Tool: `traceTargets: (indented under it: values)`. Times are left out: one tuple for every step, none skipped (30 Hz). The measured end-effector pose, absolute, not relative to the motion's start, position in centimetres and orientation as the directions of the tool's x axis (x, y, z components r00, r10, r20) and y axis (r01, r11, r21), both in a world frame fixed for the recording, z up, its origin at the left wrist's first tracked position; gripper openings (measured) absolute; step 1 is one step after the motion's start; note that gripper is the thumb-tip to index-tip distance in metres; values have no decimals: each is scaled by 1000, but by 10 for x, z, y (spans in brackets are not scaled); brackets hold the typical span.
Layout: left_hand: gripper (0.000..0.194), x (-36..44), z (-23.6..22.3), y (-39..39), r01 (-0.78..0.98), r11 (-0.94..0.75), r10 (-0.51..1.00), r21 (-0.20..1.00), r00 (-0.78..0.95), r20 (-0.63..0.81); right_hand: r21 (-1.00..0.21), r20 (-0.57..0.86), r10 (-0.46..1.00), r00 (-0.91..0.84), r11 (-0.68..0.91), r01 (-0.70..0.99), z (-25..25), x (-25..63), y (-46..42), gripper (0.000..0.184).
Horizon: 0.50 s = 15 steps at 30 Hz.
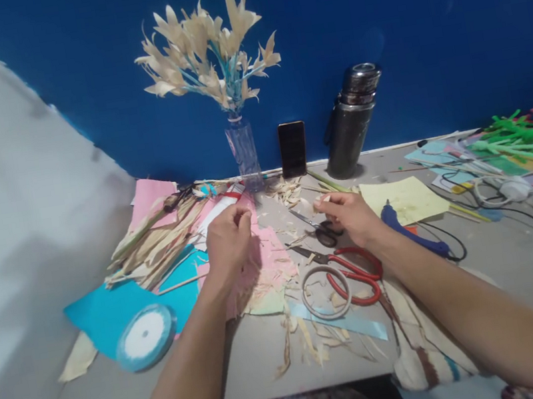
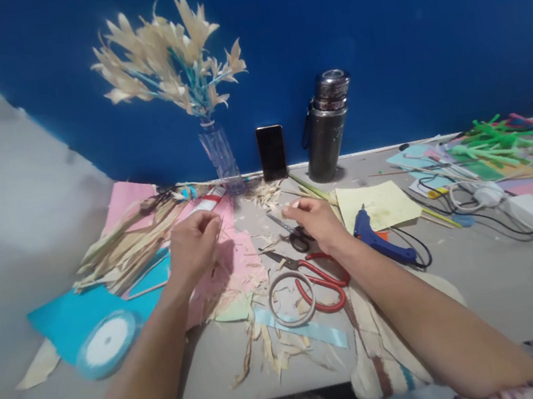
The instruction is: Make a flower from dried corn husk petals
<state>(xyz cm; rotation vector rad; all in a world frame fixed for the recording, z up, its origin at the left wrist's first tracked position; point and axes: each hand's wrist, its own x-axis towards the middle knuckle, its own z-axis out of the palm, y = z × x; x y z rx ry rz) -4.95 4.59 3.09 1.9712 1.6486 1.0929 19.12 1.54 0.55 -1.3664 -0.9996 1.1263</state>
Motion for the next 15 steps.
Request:
traceTargets:
  values:
    - [20, -54, 33, 48, 729, -243, 944, 640, 25, 330, -994, -106, 972, 212, -103, -25, 6, 192, 16, 34]
    - [21, -59, 35, 49, 773, -226, 942, 593, 19, 334, -994, -108, 971, 214, -104, -30, 6, 193, 16, 34]
    - [19, -63, 37, 51, 810, -220, 937, 544, 19, 349, -994, -108, 970, 217, -103, -33, 6, 194, 15, 33]
    - [19, -66, 39, 52, 833, -212, 938, 511, 27, 344, -994, -107, 970, 218, -102, -36, 6, 195, 16, 33]
    - [20, -68, 40, 53, 839, -190, 950, 511, 25, 312, -994, -108, 970, 217, -102, -38, 6, 196, 16, 33]
    - [21, -70, 42, 53, 841, -166, 962, 515, 22, 274, -994, -109, 970, 216, -102, -40, 6, 196, 16, 34]
    - [22, -72, 43, 54, 841, -140, 971, 522, 15, 237, -994, -109, 971, 214, -103, -42, 5, 197, 16, 34]
    - [25, -74, 44, 55, 843, -125, 976, 524, 11, 216, -994, -109, 971, 212, -102, -45, 4, 198, 17, 34]
    - [25, -76, 45, 56, 852, -126, 976, 509, 16, 215, -994, -108, 972, 210, -100, -48, 3, 199, 18, 34]
    - [25, -77, 46, 57, 868, -136, 972, 477, 23, 236, -994, -106, 972, 209, -98, -51, 2, 200, 18, 34]
    - [23, -79, 47, 58, 886, -142, 965, 442, 26, 260, -994, -104, 973, 207, -94, -54, 1, 200, 19, 34]
    - [22, -80, 48, 59, 900, -139, 962, 413, 24, 272, -994, -101, 973, 206, -91, -57, 0, 201, 19, 34]
    - [21, -81, 50, 60, 912, -125, 962, 391, 15, 274, -994, -99, 974, 205, -89, -60, -1, 202, 20, 34]
    - [21, -82, 51, 61, 922, -104, 962, 374, -1, 272, -994, -98, 974, 204, -86, -63, -1, 202, 20, 34]
    - [22, -83, 53, 62, 929, -85, 963, 361, -16, 269, -994, -95, 974, 204, -84, -65, -1, 203, 20, 33]
